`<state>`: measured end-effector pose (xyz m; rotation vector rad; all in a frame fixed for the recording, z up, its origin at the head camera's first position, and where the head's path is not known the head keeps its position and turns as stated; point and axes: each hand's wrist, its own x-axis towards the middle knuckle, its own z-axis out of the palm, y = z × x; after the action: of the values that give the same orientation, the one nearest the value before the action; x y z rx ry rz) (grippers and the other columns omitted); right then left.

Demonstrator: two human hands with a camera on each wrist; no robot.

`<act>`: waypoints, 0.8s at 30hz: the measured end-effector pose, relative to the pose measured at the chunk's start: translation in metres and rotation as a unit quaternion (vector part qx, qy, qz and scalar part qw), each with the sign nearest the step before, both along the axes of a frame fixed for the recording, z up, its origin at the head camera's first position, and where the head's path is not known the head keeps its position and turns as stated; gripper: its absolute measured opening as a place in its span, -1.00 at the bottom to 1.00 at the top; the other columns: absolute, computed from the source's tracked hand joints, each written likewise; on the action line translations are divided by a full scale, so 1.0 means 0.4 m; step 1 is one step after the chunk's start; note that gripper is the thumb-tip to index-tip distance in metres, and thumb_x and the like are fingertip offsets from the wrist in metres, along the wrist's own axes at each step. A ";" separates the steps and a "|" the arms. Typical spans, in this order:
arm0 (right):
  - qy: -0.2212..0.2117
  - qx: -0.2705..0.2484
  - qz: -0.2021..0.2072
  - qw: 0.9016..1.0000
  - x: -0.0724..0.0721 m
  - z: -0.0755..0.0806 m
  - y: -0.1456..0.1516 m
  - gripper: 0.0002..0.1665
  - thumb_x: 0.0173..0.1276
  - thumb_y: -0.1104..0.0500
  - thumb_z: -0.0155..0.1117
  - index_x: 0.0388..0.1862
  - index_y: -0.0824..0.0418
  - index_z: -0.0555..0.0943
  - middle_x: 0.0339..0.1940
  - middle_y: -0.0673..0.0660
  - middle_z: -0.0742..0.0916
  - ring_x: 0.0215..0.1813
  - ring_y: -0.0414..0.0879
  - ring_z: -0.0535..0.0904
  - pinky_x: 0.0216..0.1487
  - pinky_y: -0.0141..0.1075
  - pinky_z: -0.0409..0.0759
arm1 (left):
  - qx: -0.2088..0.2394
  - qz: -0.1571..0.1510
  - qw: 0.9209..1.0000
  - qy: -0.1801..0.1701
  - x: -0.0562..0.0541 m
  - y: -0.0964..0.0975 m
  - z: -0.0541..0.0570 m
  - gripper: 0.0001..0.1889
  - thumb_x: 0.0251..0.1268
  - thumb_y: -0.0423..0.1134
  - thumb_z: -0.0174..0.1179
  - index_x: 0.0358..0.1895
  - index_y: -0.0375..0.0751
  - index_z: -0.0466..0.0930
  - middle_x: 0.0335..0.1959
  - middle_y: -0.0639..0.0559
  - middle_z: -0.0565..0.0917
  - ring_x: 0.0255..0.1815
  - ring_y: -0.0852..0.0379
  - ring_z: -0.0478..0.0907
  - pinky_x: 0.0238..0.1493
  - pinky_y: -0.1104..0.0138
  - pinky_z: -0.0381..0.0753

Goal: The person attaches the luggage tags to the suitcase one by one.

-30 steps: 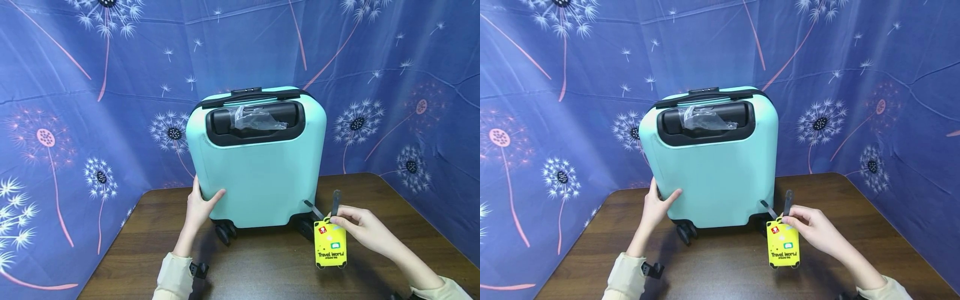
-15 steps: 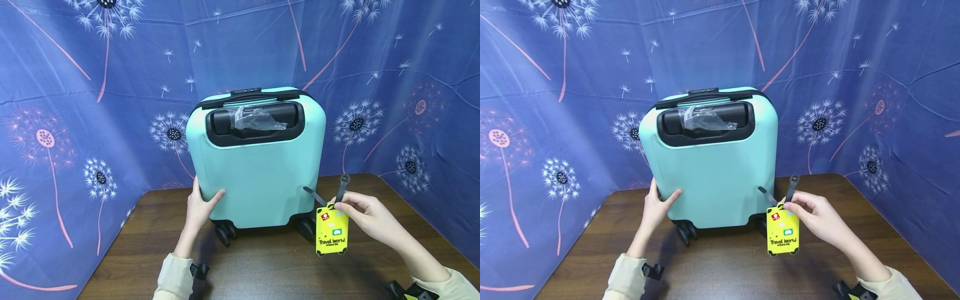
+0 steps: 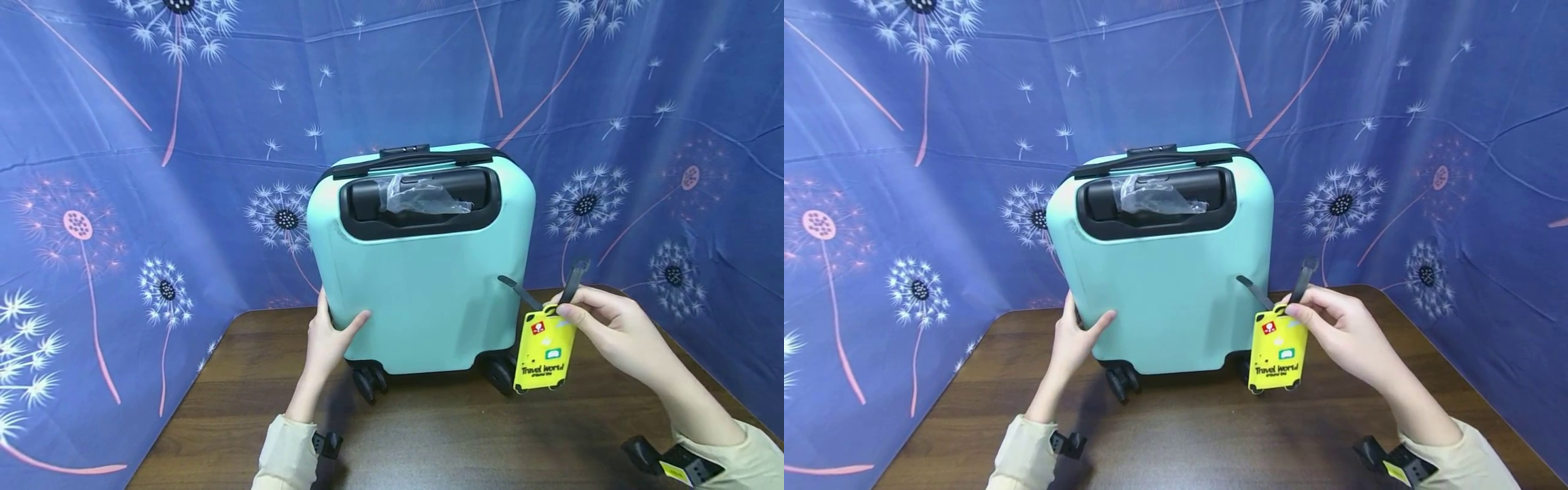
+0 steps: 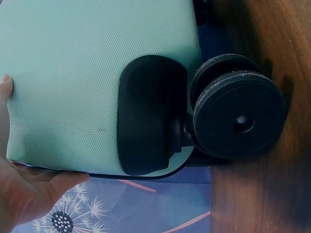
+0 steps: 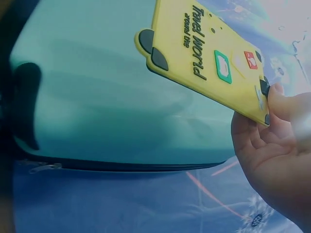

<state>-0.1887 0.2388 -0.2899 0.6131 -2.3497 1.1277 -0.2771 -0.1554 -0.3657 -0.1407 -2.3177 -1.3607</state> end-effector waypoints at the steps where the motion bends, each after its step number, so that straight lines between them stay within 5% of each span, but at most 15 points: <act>1: 0.005 -0.002 -0.001 1.000 0.001 0.006 -0.001 -0.85 0.34 0.35 0.15 -0.23 0.17 0.63 -0.23 -0.26 0.69 -0.30 -0.35 0.61 -0.31 -0.55 0.51 | 0.000 0.000 1.000 0.000 0.000 0.000 0.000 0.01 -0.02 0.24 0.32 0.47 0.29 -0.13 0.29 -0.11 0.41 0.20 -0.10 0.47 0.05 -0.02 0.53; 18: 0.051 -0.036 -0.008 0.998 0.000 0.110 -0.044 -0.89 0.36 0.32 0.15 -0.25 0.24 0.63 -0.18 -0.27 0.70 -0.17 -0.39 0.61 -0.18 -0.66 0.50 | 0.011 -0.001 1.000 -0.010 0.009 -0.001 0.006 0.02 -0.06 0.26 0.33 0.47 0.28 -0.10 0.27 -0.08 0.43 0.19 -0.07 0.47 0.06 0.00 0.53; 24: 0.046 -0.047 -0.013 0.998 -0.016 0.163 -0.056 -0.87 0.38 0.25 0.15 -0.29 0.27 0.62 -0.18 -0.29 0.69 -0.15 -0.38 0.61 -0.21 -0.63 0.51 | 0.052 -0.050 0.997 -0.022 0.008 -0.010 0.010 -0.02 -0.05 0.16 0.39 0.43 0.22 -0.02 0.26 0.02 0.42 0.24 0.01 0.42 0.19 0.05 0.45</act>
<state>-0.1951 0.2166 -0.2248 0.5861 -2.2086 1.1654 -0.2740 -0.1593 -0.3617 -0.1987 -2.2973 -1.5445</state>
